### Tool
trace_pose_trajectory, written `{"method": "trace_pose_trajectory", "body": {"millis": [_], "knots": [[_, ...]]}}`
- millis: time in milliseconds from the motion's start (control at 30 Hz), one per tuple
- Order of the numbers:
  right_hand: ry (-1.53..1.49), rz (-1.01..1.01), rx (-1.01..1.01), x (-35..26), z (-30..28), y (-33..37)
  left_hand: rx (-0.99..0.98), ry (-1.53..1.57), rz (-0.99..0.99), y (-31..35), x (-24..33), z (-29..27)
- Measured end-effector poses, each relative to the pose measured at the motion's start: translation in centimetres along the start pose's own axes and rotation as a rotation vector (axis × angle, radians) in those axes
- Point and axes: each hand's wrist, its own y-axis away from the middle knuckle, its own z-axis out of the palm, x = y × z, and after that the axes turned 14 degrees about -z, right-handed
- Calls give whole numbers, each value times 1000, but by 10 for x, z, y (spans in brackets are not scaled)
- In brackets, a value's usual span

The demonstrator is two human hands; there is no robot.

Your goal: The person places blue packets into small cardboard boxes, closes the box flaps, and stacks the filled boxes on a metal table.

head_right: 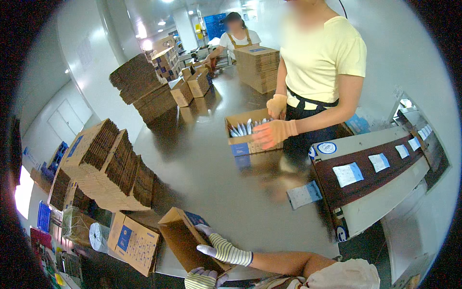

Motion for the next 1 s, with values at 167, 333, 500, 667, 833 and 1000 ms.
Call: {"method": "trace_pose_trajectory", "body": {"millis": [167, 333, 500, 667, 833, 1000], "knots": [[-48, 9, -3, -3, 2, -2, -11, 3, 5, 4, -5, 3], [66, 6, -38, -9, 6, -5, 133, 70, -36, 16, -6, 3], [141, -21, -50, -11, 3, -5, 324, -105, -58, 30, -6, 27], [179, -70, -38, 5, 3, 0, 230, -72, -125, 31, -6, 32], [359, 67, -265, -72, -50, 36, 127, -65, -127, 16, 5, 23], [791, 100, -524, -96, -158, 80, 184, -76, -130, 18, 7, 25]]}}
